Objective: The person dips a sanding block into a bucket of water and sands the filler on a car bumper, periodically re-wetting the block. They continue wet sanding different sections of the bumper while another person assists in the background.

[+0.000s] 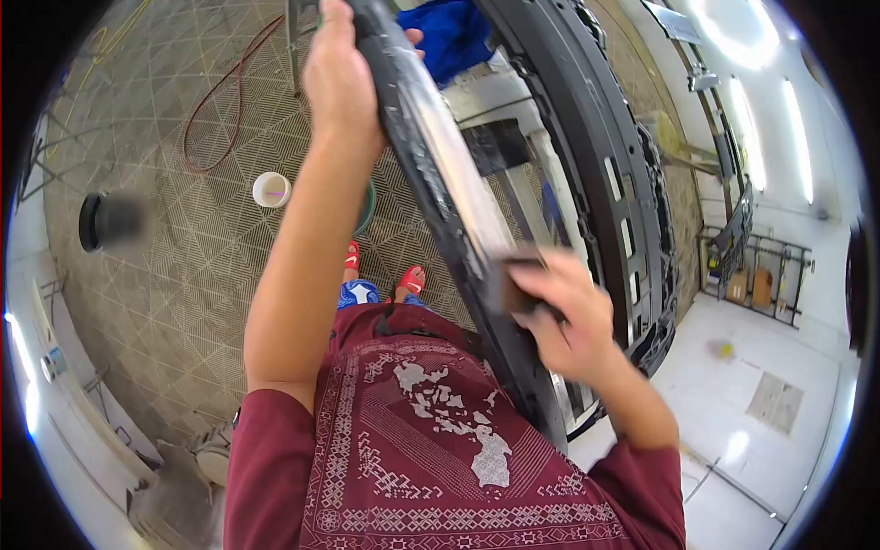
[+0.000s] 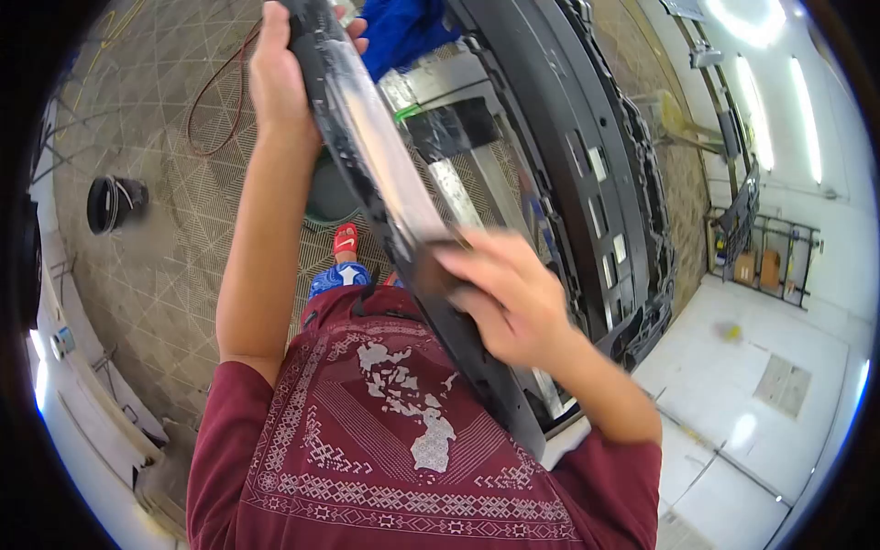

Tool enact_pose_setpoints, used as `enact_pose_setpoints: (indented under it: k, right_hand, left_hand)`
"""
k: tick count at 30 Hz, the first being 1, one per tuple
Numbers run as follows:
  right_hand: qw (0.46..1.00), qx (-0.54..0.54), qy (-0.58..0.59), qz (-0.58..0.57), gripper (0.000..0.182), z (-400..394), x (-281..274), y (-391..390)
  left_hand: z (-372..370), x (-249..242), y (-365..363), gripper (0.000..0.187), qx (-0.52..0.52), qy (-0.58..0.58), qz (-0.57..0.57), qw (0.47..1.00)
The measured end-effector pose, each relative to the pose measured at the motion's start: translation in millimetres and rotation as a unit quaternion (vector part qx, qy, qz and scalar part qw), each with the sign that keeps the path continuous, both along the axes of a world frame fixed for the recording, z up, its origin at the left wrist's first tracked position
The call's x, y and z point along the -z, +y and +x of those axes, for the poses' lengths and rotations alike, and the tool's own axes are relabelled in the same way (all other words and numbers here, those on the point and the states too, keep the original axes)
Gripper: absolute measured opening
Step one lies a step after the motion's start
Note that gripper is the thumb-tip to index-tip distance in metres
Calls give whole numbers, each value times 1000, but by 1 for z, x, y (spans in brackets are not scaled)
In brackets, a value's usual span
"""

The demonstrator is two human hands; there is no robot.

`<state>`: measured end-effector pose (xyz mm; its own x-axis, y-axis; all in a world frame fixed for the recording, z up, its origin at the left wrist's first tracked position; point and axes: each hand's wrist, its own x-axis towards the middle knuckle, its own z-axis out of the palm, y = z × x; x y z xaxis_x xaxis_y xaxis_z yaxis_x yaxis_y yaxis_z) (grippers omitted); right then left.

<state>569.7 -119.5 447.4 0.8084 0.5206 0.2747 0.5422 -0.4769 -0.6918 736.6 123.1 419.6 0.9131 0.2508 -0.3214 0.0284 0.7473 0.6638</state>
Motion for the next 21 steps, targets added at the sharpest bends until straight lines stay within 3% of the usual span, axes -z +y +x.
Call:
enact_pose_setpoints:
  k: [3,5,9,14,15,17,21]
  right_hand:
    - [999,17,44,7,43,-13,4,-16]
    - [997,-24,-75,-20,39,49,6,12]
    - [992,3,43,122,33,154,-3,88]
    - [999,19,-44,-19,39,39,-6,4]
    - [998,28,9,49,42,16,-4,-7]
    - [1000,17,1,16,40,18,-11,-13]
    - [991,-1,-128,41,33,145,-15,69]
  left_hand:
    - [4,11,6,60,21,-27,-4,999]
    - [-1,-4,4,59,13,1,10,1000]
    - [5,-1,6,57,24,-45,18,999]
    - [12,-2,-4,56,2,-63,5,998]
    - [14,1,-5,54,-6,-92,29,995]
    - [13,1,-6,51,-2,-93,5,996]
    - [18,-2,-11,48,-5,-93,-21,995]
